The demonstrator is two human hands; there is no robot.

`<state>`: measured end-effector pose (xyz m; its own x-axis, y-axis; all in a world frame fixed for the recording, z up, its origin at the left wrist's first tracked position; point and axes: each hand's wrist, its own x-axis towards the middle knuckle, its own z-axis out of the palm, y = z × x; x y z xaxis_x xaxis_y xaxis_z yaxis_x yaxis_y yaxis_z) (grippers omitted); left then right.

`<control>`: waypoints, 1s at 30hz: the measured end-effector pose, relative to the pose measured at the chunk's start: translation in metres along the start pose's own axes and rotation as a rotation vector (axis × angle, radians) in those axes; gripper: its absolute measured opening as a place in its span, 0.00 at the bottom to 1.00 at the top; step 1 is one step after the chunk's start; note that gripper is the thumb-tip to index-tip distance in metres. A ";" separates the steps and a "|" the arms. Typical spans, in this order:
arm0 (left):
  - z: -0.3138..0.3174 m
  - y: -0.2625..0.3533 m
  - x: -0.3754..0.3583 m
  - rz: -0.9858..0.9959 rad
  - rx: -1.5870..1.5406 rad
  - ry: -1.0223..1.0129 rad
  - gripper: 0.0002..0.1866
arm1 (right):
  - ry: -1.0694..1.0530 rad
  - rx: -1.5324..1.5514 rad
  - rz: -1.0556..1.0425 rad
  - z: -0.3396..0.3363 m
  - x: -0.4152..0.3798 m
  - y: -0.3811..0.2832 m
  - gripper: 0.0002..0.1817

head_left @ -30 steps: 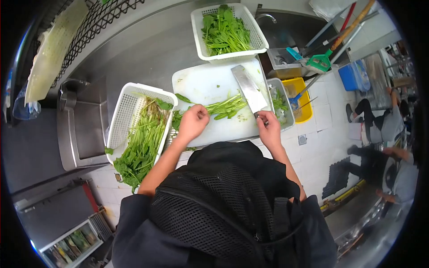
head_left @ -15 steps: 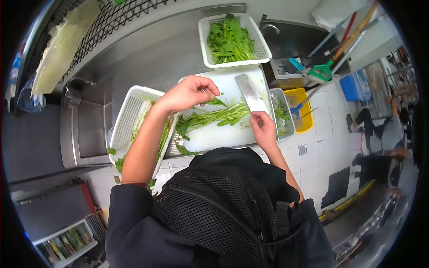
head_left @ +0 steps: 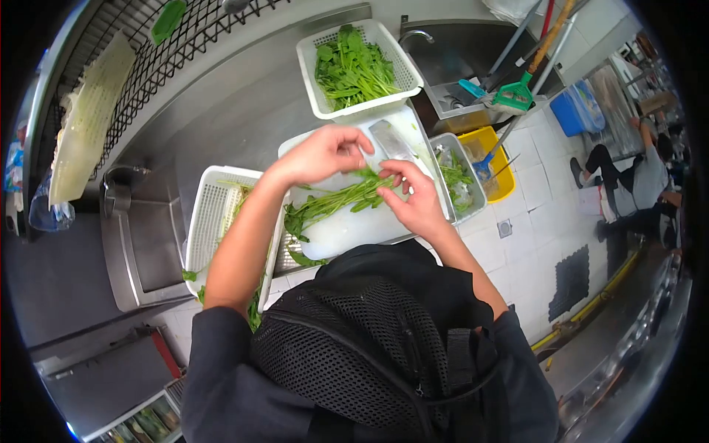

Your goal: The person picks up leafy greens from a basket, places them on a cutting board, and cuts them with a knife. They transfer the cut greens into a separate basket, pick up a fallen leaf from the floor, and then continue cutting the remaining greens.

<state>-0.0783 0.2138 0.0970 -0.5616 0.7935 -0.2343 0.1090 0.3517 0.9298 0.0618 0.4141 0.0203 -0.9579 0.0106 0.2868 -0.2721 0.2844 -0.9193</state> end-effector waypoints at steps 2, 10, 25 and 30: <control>-0.022 -0.001 0.016 0.075 0.134 0.062 0.10 | 0.068 0.003 0.019 -0.004 0.000 0.001 0.27; -0.137 -0.029 0.116 0.023 0.240 0.700 0.27 | 0.183 -0.025 0.310 -0.035 -0.039 0.055 0.19; 0.119 -0.156 -0.039 -0.117 0.701 0.578 0.12 | -0.076 -0.788 0.255 -0.016 -0.056 0.084 0.30; 0.127 -0.168 -0.029 -0.040 0.719 0.681 0.12 | -0.062 -0.469 0.528 -0.036 -0.039 0.085 0.31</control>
<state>0.0245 0.1947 -0.0884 -0.9029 0.3988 0.1608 0.4247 0.7687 0.4783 0.0796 0.4721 -0.0590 -0.9582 0.2103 -0.1938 0.2847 0.6390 -0.7146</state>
